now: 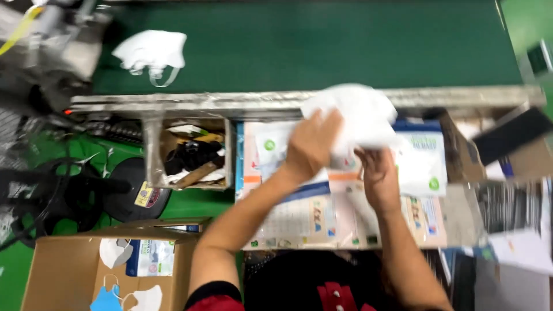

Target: The recorder is packaging face masks into individual plastic bags and then into boxes, using a tape dispenser.

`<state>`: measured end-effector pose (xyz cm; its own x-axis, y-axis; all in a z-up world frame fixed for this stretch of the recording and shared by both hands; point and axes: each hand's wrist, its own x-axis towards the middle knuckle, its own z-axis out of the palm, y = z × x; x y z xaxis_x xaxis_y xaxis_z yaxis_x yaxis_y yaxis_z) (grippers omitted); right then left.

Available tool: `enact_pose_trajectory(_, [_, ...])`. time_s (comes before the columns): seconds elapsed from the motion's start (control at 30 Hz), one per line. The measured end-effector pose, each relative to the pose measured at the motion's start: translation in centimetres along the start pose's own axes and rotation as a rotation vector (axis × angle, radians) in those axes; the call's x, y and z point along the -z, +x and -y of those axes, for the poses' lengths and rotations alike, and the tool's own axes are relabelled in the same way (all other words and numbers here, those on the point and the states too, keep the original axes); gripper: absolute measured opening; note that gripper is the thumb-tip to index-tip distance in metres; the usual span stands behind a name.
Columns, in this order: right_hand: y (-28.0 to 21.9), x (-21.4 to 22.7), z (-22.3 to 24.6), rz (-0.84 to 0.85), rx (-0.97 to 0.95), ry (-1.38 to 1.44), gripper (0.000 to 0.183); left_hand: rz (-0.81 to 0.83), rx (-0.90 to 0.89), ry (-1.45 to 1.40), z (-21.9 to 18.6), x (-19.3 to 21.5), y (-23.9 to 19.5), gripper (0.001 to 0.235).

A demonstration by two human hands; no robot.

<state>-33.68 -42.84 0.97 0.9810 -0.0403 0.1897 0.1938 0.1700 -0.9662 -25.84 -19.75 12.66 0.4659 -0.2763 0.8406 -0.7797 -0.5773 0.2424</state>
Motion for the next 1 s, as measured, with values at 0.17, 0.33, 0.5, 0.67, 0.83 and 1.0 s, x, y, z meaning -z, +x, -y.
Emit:
enact_pose_trajectory(0.17, [-1.3, 2.3, 4.5, -0.217, -0.151, 0.202, 0.05, 0.362, -0.093, -0.194, -7.7, -0.2, -1.8, 0.072])
enact_pose_trajectory(0.33, [-1.4, 2.6, 9.7, 0.081, -0.261, -0.175, 0.038, 0.305, 0.051, -0.149, -7.3, 0.1, -0.3, 0.064])
enact_pose_trajectory(0.5, [-2.0, 2.4, 12.1, 0.128, -0.107, -0.425, 0.024, 0.66, 0.647, -0.819, -5.8, -3.0, -3.3, 0.048])
enact_pose_trajectory(0.67, [-3.1, 7.2, 10.4, -0.194, -0.088, -0.359, 0.007, 0.609, 0.96, -0.943, -5.4, -3.0, -5.1, 0.024])
enact_pose_trajectory(0.83, [-2.3, 6.2, 12.2, -0.411, 0.305, -0.819, 0.011, 0.269, 0.191, -0.765, -7.6, -0.3, -2.3, 0.027])
enact_pose_trajectory(1.0, [-4.3, 4.3, 10.8, 0.08, 0.009, -0.659, 0.022, 0.348, 0.369, -0.843, -7.8, -3.2, -7.2, 0.027])
